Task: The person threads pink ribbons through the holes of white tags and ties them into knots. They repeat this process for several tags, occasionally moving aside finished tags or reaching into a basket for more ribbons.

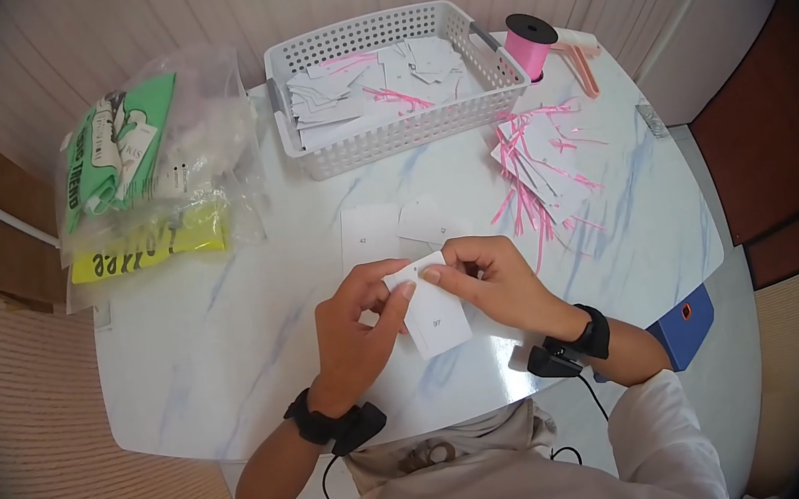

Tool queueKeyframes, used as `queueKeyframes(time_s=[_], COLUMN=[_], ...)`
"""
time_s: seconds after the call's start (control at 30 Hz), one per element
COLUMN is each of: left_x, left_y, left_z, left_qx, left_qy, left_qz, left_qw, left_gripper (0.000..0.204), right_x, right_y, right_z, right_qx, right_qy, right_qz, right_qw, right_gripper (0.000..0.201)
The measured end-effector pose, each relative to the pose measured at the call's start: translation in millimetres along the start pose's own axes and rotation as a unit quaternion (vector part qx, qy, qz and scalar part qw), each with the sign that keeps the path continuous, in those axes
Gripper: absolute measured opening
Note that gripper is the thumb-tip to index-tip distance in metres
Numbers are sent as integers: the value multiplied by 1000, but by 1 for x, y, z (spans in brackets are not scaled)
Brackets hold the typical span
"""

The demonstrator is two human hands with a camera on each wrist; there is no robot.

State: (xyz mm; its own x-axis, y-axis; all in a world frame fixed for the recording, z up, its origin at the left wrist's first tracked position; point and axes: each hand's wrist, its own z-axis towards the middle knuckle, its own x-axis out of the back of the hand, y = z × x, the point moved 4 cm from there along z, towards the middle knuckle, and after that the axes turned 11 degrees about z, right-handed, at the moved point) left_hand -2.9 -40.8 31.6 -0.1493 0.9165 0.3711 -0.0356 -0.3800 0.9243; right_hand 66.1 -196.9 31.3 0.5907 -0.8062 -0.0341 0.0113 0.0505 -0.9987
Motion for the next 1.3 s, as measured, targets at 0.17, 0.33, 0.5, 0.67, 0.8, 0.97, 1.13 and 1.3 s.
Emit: queueKeyframes(time_s=[0.17,0.33,0.5,0.67,0.8,0.97,1.13,1.3], left_x=[-2,-4,-4,-5,-5,-4,-2,-3], left_y=[-2,-2,-2,-2,-1,-1,0,0], left_z=[0,-1,-2,-1,-2,-1,-2,-2], left_qx=[-14,-18,-34,-52,-52,-46,-37,-28], left_qy=[-7,-4,7,12,13,15,5,-9], left_qz=[1,4,3,-2,2,7,18,25], left_qw=[1000,1000,999,999,999,999,999,999], left_gripper=[26,24,24,24,24,25,26,27], right_x=[1,3,4,5,4,5,5,6], right_y=[5,5,5,3,3,0,-2,-1], right_z=[2,1,1,1,0,1,0,0], right_qx=[30,-2,-7,-7,-10,-4,2,-3], right_qy=[32,20,17,13,16,13,12,12], right_qz=[54,49,51,54,57,46,30,29], right_qw=[998,999,999,998,998,999,999,999], right_gripper=[14,12,11,11,11,12,12,13])
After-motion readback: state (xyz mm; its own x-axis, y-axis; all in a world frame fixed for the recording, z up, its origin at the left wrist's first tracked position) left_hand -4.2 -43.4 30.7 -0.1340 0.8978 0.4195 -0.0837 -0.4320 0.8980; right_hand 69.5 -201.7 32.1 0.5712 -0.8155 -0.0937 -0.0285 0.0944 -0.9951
